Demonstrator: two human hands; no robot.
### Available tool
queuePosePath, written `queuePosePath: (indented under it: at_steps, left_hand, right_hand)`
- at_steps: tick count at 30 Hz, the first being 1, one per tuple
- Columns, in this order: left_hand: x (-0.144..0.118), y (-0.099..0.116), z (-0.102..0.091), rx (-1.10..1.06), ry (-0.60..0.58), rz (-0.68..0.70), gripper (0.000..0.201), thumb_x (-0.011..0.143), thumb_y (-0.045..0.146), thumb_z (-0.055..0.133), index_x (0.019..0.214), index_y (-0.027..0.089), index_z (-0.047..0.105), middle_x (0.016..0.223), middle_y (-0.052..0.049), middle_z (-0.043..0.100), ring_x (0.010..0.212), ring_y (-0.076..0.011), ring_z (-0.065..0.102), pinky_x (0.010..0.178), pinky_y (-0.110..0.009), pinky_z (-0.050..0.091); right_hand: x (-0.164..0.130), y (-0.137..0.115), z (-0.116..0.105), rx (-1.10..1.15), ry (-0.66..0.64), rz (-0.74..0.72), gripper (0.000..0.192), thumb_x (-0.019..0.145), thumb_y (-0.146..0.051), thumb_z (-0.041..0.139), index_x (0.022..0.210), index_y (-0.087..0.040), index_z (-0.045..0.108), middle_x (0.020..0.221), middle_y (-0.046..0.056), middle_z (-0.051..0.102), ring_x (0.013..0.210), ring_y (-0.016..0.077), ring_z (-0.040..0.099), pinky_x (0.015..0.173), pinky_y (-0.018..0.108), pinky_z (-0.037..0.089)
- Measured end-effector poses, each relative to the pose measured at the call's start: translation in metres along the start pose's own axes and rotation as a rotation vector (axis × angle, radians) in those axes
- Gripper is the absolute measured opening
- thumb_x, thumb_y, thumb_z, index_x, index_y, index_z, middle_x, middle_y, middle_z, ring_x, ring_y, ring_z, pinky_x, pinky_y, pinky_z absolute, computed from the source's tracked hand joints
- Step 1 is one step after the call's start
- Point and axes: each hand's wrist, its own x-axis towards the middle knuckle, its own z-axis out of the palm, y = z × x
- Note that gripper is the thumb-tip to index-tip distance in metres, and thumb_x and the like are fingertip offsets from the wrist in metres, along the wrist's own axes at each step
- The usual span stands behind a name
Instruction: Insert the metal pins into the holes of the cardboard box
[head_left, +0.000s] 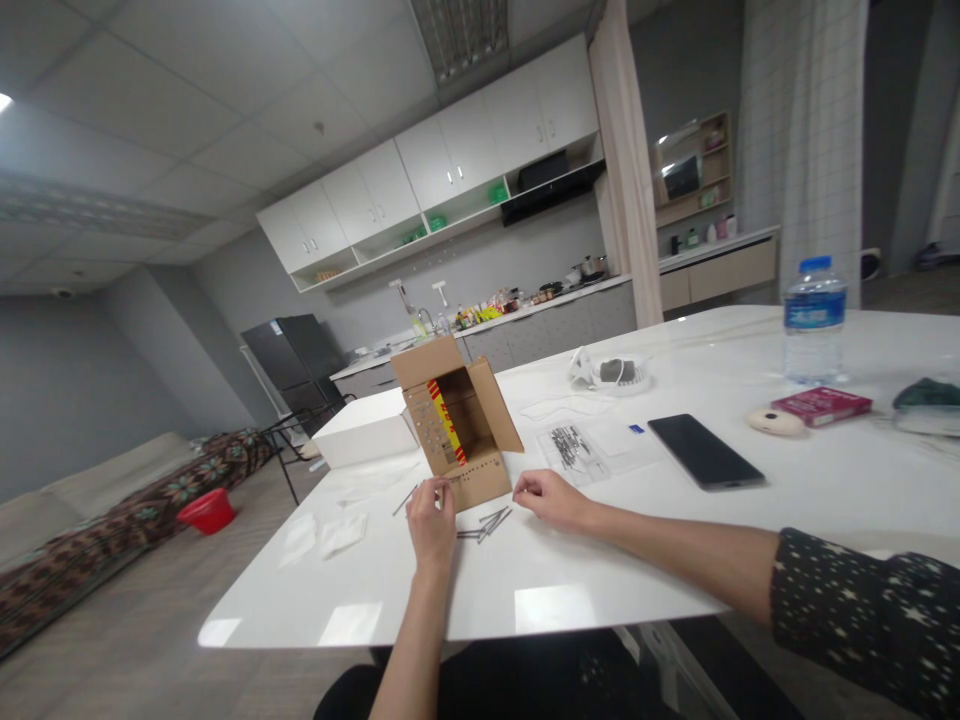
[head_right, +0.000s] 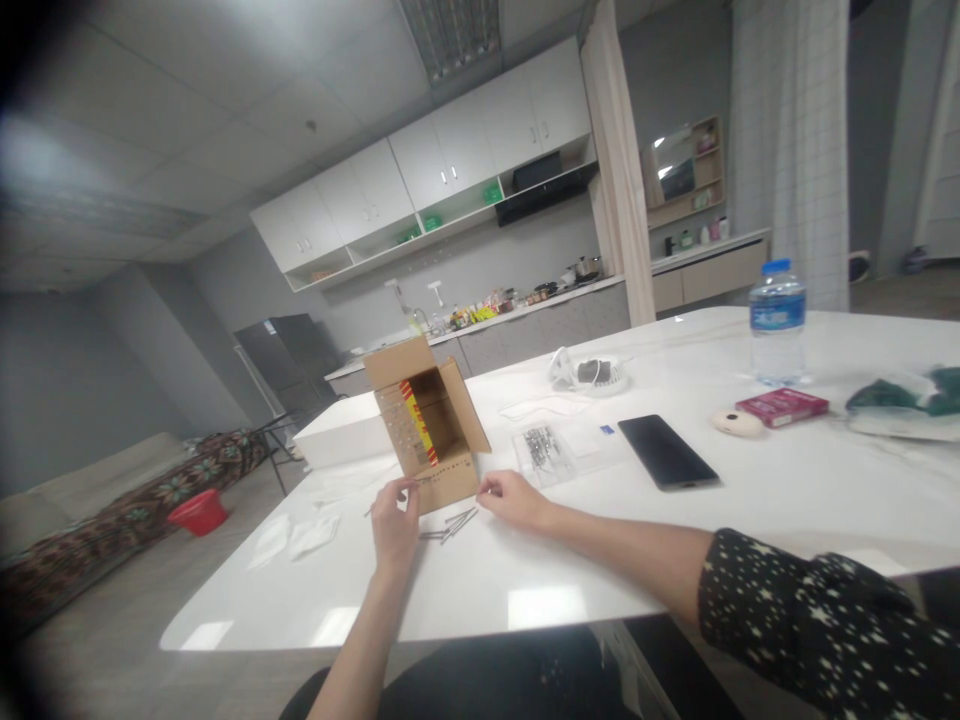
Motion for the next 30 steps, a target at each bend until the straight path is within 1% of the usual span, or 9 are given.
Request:
queuePosePath:
  at_steps: [3, 6, 9, 11, 13, 19, 23, 26, 30]
  left_hand:
    - [0.000, -0.001, 0.001, 0.027, -0.032, 0.010, 0.010, 0.086, 0.022, 0.050, 0.083, 0.021, 0.060, 0.084, -0.003, 0.069, 0.076, -0.0193, 0.059, 0.079, -0.035, 0.041]
    - [0.000, -0.001, 0.003, 0.061, -0.093, 0.029, 0.010, 0.085, 0.020, 0.051, 0.083, 0.021, 0.061, 0.088, -0.004, 0.070, 0.082, -0.0207, 0.060, 0.081, -0.035, 0.042]
    - [-0.001, 0.002, 0.003, 0.125, -0.163, 0.021, 0.015, 0.086, 0.020, 0.051, 0.092, 0.022, 0.064, 0.095, -0.006, 0.070, 0.093, -0.0232, 0.060, 0.084, -0.038, 0.042]
    - [-0.002, 0.004, 0.003, 0.169, -0.214, 0.001, 0.019, 0.087, 0.022, 0.052, 0.101, 0.022, 0.065, 0.104, -0.007, 0.068, 0.101, -0.0248, 0.059, 0.086, -0.039, 0.042]
    - [-0.003, 0.007, 0.003, 0.199, -0.259, -0.017, 0.022, 0.087, 0.024, 0.053, 0.105, 0.022, 0.065, 0.110, -0.009, 0.065, 0.106, -0.0253, 0.058, 0.087, -0.040, 0.042]
    - [-0.005, 0.012, 0.002, 0.202, -0.339, -0.015, 0.020, 0.087, 0.023, 0.051, 0.099, 0.022, 0.067, 0.110, -0.009, 0.063, 0.106, -0.0246, 0.058, 0.088, -0.041, 0.041]
    - [-0.007, 0.011, 0.003, 0.187, -0.396, 0.062, 0.024, 0.087, 0.024, 0.051, 0.107, 0.023, 0.065, 0.115, -0.009, 0.063, 0.108, -0.0255, 0.057, 0.087, -0.041, 0.041]
    - [-0.008, 0.011, 0.004, 0.189, -0.412, 0.095, 0.025, 0.088, 0.025, 0.050, 0.108, 0.024, 0.065, 0.116, -0.009, 0.063, 0.107, -0.0253, 0.057, 0.086, -0.040, 0.041]
    - [-0.008, 0.013, 0.003, 0.161, -0.413, 0.113, 0.020, 0.089, 0.026, 0.049, 0.100, 0.024, 0.066, 0.109, -0.008, 0.065, 0.104, -0.0230, 0.059, 0.085, -0.038, 0.041]
  right_hand:
    - [0.000, -0.001, 0.000, 0.003, 0.002, -0.004, 0.012, 0.075, -0.020, 0.056, 0.076, -0.015, 0.067, 0.057, -0.003, 0.056, 0.055, 0.0110, 0.047, 0.053, 0.022, 0.034]
    - [-0.001, -0.002, -0.001, 0.006, 0.000, -0.001, 0.011, 0.075, -0.019, 0.056, 0.076, -0.015, 0.067, 0.055, -0.003, 0.053, 0.054, 0.0108, 0.046, 0.054, 0.022, 0.034]
    - [0.000, -0.002, 0.000, 0.007, -0.006, 0.004, 0.011, 0.075, -0.019, 0.056, 0.076, -0.015, 0.067, 0.054, -0.004, 0.052, 0.053, 0.0107, 0.046, 0.053, 0.022, 0.033]
    - [0.000, -0.001, 0.000, 0.008, -0.009, 0.005, 0.012, 0.075, -0.019, 0.056, 0.076, -0.015, 0.067, 0.054, -0.004, 0.052, 0.053, 0.0106, 0.046, 0.053, 0.022, 0.033]
    - [0.000, -0.001, 0.000, 0.009, -0.011, 0.002, 0.012, 0.075, -0.019, 0.055, 0.076, -0.014, 0.067, 0.055, -0.004, 0.053, 0.054, 0.0106, 0.046, 0.053, 0.022, 0.033]
    - [0.001, 0.000, 0.001, 0.008, 0.000, -0.015, 0.011, 0.075, -0.019, 0.056, 0.075, -0.015, 0.066, 0.055, -0.003, 0.054, 0.054, 0.0107, 0.047, 0.052, 0.021, 0.033]
    - [0.001, 0.001, 0.001, 0.019, -0.004, -0.006, 0.012, 0.075, -0.021, 0.056, 0.076, -0.015, 0.066, 0.055, -0.003, 0.054, 0.054, 0.0108, 0.047, 0.052, 0.022, 0.033]
    - [0.000, 0.001, 0.001, 0.018, -0.011, -0.001, 0.012, 0.075, -0.021, 0.056, 0.077, -0.015, 0.067, 0.056, -0.003, 0.055, 0.054, 0.0111, 0.047, 0.053, 0.022, 0.033]
    - [0.000, 0.001, 0.000, 0.005, -0.012, -0.003, 0.012, 0.075, -0.020, 0.056, 0.077, -0.014, 0.067, 0.057, -0.003, 0.055, 0.055, 0.0110, 0.047, 0.053, 0.022, 0.034]
